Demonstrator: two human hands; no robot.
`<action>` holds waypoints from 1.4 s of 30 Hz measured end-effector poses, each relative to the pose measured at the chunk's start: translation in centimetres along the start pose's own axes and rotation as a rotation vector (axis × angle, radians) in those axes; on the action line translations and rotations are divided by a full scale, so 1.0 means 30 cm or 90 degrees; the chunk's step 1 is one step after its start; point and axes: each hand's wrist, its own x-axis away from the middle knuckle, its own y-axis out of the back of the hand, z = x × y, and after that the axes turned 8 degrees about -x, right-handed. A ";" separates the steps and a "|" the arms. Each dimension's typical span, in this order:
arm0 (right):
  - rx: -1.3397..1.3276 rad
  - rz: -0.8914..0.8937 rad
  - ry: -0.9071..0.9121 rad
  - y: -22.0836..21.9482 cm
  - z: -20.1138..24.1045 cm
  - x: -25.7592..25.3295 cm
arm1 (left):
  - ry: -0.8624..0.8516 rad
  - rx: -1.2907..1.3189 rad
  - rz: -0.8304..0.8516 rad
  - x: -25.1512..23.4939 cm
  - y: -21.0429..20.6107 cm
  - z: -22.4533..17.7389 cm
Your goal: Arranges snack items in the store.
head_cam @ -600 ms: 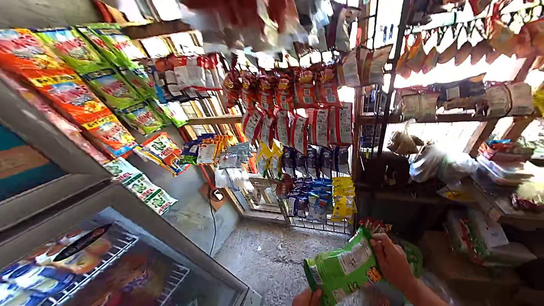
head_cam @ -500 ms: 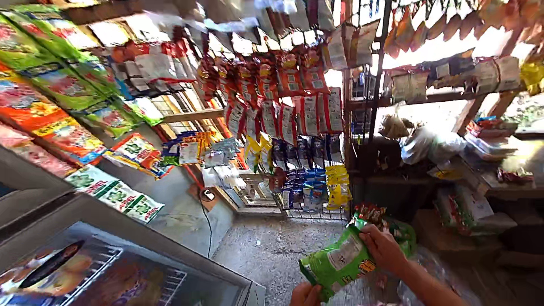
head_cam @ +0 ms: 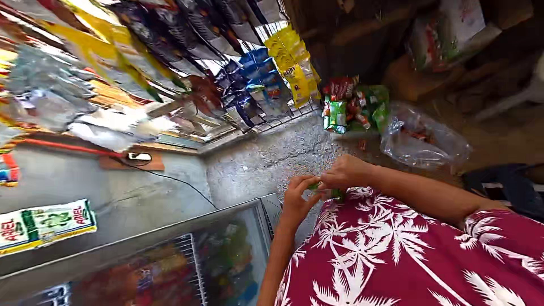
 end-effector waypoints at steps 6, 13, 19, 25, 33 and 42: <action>-0.015 -0.093 -0.015 -0.060 -0.044 0.061 | -0.039 0.116 0.018 -0.033 -0.039 0.066; -0.146 -0.114 -0.400 -0.036 -0.354 0.230 | 0.049 0.132 0.001 -0.185 -0.141 0.124; -0.320 0.197 -0.873 -0.028 -0.851 0.455 | 0.190 0.287 -0.028 -0.342 -0.234 0.142; -0.180 0.252 -1.123 -0.007 -1.168 0.690 | 0.335 0.398 -0.052 -0.475 -0.344 0.170; 0.000 0.349 -0.990 0.003 -1.459 0.730 | 0.378 0.266 0.000 -0.510 -0.458 0.245; 0.024 0.559 -0.898 -0.025 -1.551 0.791 | 0.364 0.241 0.045 -0.515 -0.484 0.244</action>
